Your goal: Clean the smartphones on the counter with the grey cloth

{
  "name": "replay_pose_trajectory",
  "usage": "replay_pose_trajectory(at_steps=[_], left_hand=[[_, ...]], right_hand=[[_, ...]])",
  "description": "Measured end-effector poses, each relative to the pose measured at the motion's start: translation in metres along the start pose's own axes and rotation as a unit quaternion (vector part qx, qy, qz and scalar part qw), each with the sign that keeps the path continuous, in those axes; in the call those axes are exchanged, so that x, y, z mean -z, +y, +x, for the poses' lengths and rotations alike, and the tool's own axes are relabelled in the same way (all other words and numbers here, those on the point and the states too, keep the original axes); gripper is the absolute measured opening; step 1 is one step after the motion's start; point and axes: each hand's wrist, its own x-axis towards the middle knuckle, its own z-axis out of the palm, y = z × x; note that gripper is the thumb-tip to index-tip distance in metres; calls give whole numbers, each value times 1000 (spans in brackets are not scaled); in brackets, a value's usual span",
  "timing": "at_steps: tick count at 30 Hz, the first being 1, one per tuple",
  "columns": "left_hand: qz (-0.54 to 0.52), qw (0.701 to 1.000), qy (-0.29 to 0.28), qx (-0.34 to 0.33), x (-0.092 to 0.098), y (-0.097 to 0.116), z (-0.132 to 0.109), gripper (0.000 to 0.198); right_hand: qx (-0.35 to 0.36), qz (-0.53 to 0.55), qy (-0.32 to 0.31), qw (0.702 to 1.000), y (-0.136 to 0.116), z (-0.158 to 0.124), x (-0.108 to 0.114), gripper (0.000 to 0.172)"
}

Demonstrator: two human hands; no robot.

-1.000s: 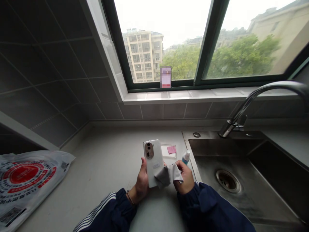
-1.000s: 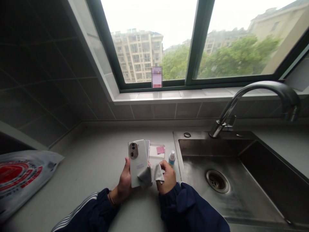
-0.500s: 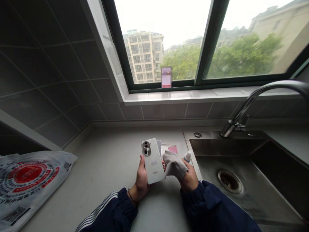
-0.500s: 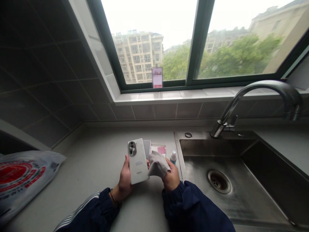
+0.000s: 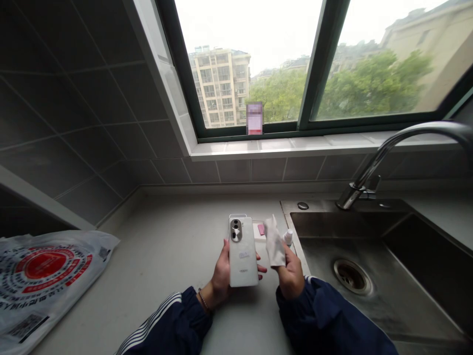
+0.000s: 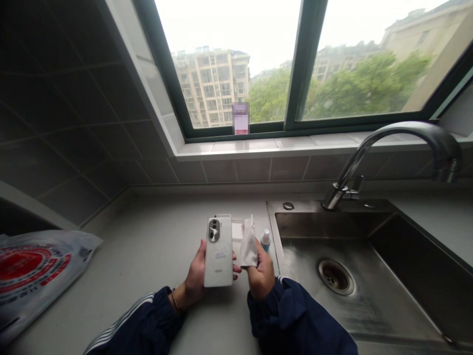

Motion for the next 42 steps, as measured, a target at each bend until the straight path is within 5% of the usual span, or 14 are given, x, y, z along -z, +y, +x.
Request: replay_pose_trajectory(at_steps=[2,6,9,17,25,36,42], left_hand=[[-21,1000,-17,-3,2,-4,2,73],[-49,998,-18,-47,3,-5,5,62],[-60,997,-7,-38,2,-4,5,65],[-104,994,31,5,-11,-1,-2,81],[-82,996,23,18,-8,-1,-3,81],[98,990,-57,-84,19,-21,-1,62],[64,992,-106,19,26,-27,-4,76]], right_hand=[[78,-112,-60,989,-3,-4,-3,64],[227,-365,-195,882,-6,-11,-12,63],[227,-439,-212,843,-7,-13,-15,63],[229,-465,-302,800,-21,-17,-19,58],[228,-472,-306,795,-24,-13,-16,68],[221,-505,-190,812,-22,-6,-11,70],[214,-497,-126,831,-19,-3,-9,71]])
